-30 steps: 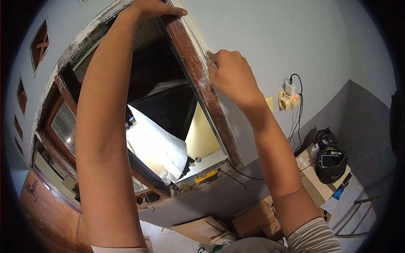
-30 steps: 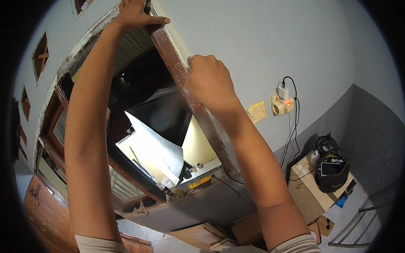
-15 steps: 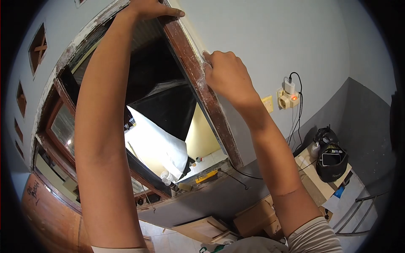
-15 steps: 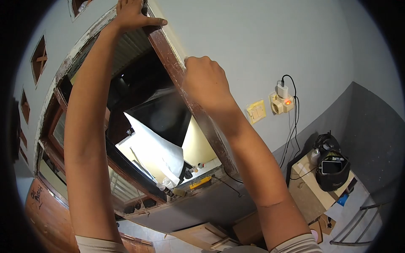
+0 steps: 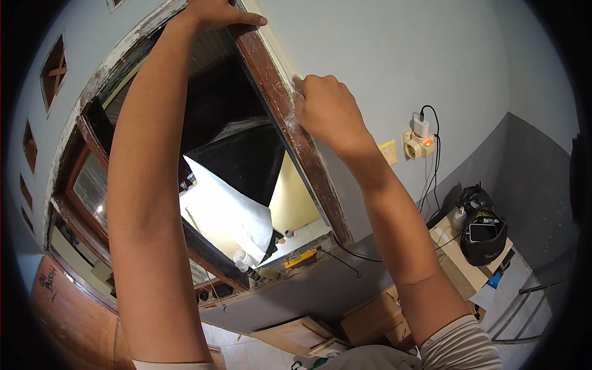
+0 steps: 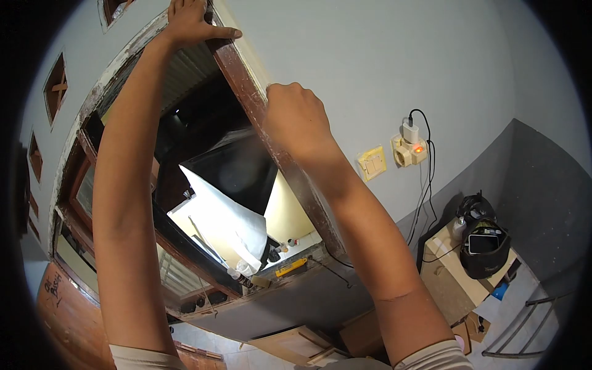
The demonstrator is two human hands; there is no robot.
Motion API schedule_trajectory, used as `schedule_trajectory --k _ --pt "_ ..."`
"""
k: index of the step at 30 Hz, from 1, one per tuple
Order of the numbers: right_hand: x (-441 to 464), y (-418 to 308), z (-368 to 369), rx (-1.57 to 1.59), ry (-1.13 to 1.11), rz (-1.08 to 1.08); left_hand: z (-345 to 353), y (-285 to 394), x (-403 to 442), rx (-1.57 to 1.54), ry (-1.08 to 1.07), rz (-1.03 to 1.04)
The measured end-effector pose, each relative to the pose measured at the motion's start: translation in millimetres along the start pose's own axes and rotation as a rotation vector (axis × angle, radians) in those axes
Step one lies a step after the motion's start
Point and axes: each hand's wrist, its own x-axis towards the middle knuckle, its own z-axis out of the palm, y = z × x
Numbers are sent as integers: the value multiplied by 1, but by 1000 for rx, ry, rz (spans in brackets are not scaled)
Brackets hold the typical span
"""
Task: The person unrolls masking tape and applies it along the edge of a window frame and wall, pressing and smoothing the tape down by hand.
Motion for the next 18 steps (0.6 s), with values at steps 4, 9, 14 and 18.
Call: schedule_trajectory --k 4,9,14,18 --pt "2 -1 1 -8 -5 0 -2 2 -2 146 124 14" --pt "4 -1 1 -19 -43 12 20 -8 4 315 261 47" --pt "3 -3 1 -40 -11 -6 -24 13 -9 1 -70 -32" --pt "7 0 3 -37 -45 3 -26 15 -8 20 -92 -46"
